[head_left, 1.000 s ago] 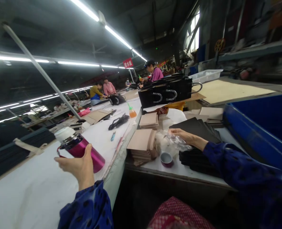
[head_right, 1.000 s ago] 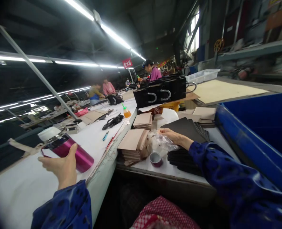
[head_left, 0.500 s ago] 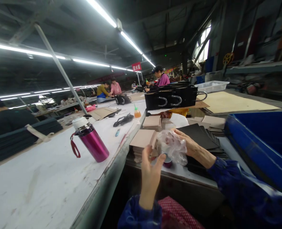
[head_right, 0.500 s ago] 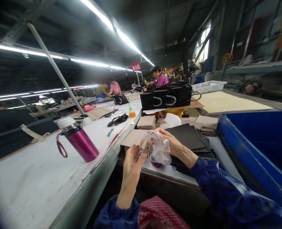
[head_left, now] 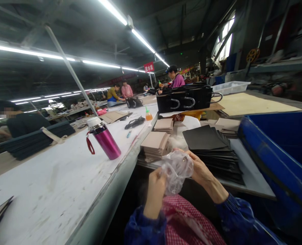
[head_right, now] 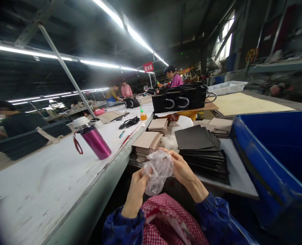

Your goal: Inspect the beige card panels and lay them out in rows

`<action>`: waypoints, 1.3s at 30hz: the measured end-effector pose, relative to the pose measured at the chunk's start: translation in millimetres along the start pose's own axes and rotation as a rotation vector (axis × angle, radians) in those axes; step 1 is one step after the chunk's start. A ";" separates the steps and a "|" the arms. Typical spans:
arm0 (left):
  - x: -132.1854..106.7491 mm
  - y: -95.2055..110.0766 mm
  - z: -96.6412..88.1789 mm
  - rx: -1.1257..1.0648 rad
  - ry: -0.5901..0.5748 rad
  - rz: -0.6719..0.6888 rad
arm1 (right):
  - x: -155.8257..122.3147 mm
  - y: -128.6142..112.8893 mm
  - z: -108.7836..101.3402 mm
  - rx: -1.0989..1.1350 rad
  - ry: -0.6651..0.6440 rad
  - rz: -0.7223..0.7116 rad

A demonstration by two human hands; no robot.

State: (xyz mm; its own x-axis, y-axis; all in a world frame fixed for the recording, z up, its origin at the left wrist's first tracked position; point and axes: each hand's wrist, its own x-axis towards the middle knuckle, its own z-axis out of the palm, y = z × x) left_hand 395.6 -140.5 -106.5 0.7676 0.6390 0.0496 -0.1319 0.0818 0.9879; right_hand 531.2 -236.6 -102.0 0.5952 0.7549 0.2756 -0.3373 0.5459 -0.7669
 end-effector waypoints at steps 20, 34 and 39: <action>-59.8 20.0 -17.0 0.252 -0.034 0.312 | -56.2 17.6 12.6 -1.279 -0.094 -0.381; -60.9 5.9 -34.9 0.337 -0.240 0.305 | -58.2 19.8 7.3 -0.833 0.079 0.053; -70.8 2.1 -45.7 0.672 -0.099 0.547 | -56.5 25.0 4.4 -0.745 0.103 0.144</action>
State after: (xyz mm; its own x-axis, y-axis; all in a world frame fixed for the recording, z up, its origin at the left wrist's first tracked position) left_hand 312.4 -150.6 -114.6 0.7594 0.3850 0.5245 -0.1241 -0.7057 0.6976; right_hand 486.0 -264.0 -134.2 0.6600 0.7422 0.1163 0.1424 0.0284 -0.9894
